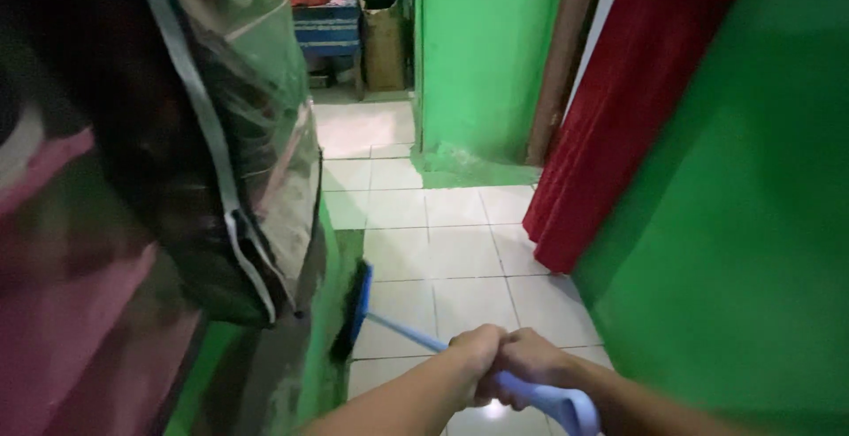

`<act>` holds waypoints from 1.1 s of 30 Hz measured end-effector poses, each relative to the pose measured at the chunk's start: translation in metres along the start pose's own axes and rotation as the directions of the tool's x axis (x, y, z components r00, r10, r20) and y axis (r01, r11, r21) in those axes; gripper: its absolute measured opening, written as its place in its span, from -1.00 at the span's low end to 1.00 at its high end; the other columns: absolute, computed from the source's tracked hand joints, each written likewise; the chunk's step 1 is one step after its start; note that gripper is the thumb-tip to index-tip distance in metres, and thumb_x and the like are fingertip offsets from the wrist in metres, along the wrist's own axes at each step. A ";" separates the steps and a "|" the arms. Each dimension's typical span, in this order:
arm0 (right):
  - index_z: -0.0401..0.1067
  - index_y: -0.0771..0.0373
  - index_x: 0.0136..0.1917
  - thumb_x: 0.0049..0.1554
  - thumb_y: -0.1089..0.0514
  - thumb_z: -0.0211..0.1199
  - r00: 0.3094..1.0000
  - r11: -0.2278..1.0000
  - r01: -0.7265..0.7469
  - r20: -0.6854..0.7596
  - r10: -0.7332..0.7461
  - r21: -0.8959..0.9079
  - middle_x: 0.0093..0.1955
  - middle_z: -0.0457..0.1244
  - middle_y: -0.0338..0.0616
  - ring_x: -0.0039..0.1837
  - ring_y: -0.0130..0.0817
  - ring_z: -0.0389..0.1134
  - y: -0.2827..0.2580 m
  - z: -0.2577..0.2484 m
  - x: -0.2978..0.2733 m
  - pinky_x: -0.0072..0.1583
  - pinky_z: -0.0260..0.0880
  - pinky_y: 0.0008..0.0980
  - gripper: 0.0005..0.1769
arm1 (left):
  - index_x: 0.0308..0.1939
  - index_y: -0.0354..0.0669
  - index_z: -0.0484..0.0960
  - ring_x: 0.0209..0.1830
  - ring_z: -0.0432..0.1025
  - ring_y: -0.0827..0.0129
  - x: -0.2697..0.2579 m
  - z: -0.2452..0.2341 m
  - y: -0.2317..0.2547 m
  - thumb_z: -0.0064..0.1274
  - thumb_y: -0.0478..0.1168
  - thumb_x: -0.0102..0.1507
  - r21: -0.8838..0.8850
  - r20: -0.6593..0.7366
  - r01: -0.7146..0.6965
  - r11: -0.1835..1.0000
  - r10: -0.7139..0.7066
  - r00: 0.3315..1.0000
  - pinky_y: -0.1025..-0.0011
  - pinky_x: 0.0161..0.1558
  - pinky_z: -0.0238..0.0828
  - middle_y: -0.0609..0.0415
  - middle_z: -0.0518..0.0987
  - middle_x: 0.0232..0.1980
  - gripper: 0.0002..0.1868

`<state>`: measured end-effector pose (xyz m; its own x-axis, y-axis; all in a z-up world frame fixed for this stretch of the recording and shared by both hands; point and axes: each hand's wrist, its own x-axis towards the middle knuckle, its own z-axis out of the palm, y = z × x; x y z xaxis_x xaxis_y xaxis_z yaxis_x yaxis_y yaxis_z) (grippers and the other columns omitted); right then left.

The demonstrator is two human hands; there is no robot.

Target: Sweeping the floor in a hallway and then moving into a bedroom.

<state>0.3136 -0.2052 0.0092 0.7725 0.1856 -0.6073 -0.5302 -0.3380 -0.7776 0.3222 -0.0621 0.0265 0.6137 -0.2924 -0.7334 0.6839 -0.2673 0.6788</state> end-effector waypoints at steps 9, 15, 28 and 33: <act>0.60 0.45 -0.06 0.16 0.18 0.22 0.993 0.993 -0.120 -0.001 0.120 0.018 -0.33 0.37 0.06 -0.38 -0.23 0.37 0.005 0.003 0.029 -0.37 0.38 -0.25 -0.73 | -0.04 -0.03 0.58 -0.11 0.48 0.25 0.015 -0.037 -0.017 -0.06 0.15 0.28 -0.055 0.058 0.160 0.986 -0.157 0.986 0.25 0.03 0.40 0.05 0.61 -0.08 -0.60; 0.53 0.48 -0.05 0.20 0.14 0.27 0.963 0.938 -0.238 -0.067 0.262 0.252 -0.35 0.28 0.03 -0.37 -0.23 0.31 0.028 -0.042 -0.002 -0.36 0.28 -0.31 -0.72 | 0.14 -0.09 0.58 -0.12 0.49 0.28 0.027 0.006 -0.005 0.02 0.20 0.21 0.112 0.238 0.076 0.991 -0.101 0.966 0.27 -0.01 0.42 0.09 0.60 -0.03 -0.42; 0.59 0.38 -0.11 0.17 0.19 0.22 0.944 0.864 -0.174 -0.330 0.010 -0.472 -0.32 0.42 -0.06 -0.34 -0.31 0.46 0.040 -0.122 -0.004 -0.35 0.44 -0.31 -0.79 | 0.52 -0.06 0.18 -0.10 0.55 0.22 0.045 0.070 0.021 -0.01 0.24 0.25 0.185 0.262 0.038 0.982 -0.087 0.961 0.23 0.03 0.48 -0.04 0.60 0.14 -0.14; 0.57 0.57 -0.09 0.12 0.31 0.34 0.858 0.986 -0.159 -0.501 0.112 -0.052 -0.35 0.37 0.13 -0.44 -0.16 0.39 -0.002 -0.124 -0.015 -0.43 0.37 -0.18 -0.81 | 0.54 0.18 0.15 -0.06 0.55 0.20 0.064 0.052 0.041 -0.16 0.39 0.26 0.049 0.153 0.063 0.997 -0.070 0.986 0.23 0.00 0.49 -0.04 0.59 0.16 -0.16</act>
<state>0.3464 -0.3218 0.0404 0.7787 -0.3412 -0.5266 -0.6274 -0.4111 -0.6614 0.3691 -0.1393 0.0098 0.4968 -0.4096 -0.7651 0.7012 -0.3300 0.6320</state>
